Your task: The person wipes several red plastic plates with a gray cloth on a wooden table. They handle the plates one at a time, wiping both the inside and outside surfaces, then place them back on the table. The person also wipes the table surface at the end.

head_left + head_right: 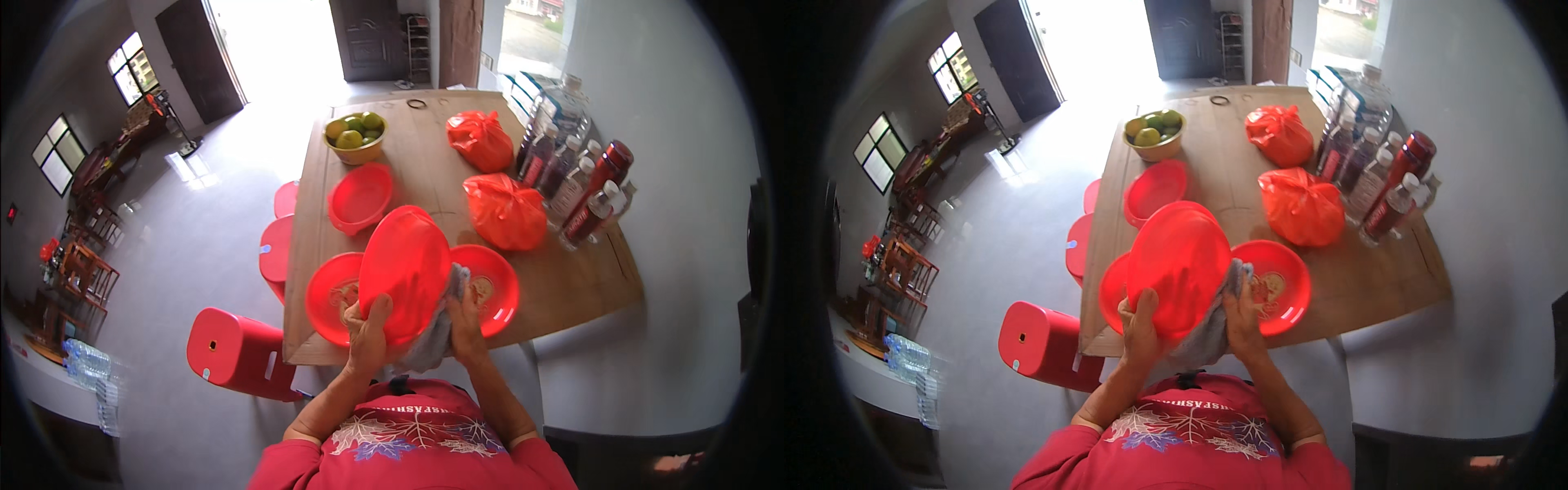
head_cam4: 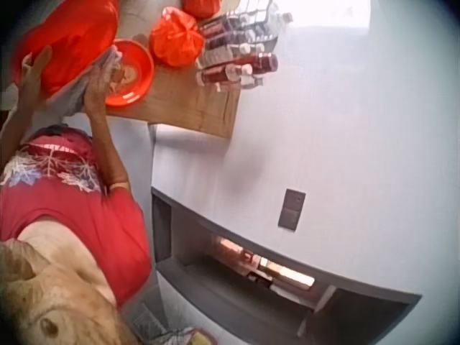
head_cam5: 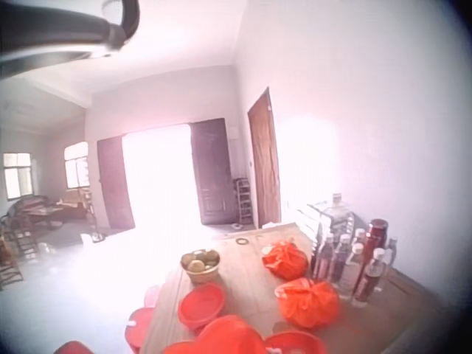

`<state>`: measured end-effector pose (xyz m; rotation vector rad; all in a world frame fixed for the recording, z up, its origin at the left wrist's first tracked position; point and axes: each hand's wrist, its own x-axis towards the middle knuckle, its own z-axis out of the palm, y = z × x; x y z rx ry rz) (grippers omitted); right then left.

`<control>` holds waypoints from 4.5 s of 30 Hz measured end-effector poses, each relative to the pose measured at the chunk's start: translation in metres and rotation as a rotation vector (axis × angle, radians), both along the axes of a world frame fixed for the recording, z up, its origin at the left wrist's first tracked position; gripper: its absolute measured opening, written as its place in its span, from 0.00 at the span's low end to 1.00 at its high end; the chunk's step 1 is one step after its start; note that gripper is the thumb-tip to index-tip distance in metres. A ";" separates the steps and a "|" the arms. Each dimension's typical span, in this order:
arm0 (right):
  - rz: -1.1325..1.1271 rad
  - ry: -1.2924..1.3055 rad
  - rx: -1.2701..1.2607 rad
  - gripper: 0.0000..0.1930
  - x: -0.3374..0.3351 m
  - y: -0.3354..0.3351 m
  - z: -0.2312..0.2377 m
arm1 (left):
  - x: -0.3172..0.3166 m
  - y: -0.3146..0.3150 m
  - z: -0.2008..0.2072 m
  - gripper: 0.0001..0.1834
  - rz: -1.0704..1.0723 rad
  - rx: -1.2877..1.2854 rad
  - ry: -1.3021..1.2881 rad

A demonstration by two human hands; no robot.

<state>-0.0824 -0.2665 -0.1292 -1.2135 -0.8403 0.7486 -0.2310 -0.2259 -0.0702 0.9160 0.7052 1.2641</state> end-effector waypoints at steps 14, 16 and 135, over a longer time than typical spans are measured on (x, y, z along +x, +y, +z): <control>0.048 0.507 -0.074 0.20 0.080 -0.144 0.007 | 0.107 0.007 -0.065 0.17 -0.243 1.416 1.005; 0.016 0.564 -0.033 0.19 0.088 -0.154 0.006 | 0.109 0.007 -0.075 0.18 -0.289 1.448 1.100; -0.252 -1.558 -0.150 0.26 -0.136 0.115 -0.025 | -0.152 0.144 -0.095 0.15 0.059 -0.088 0.175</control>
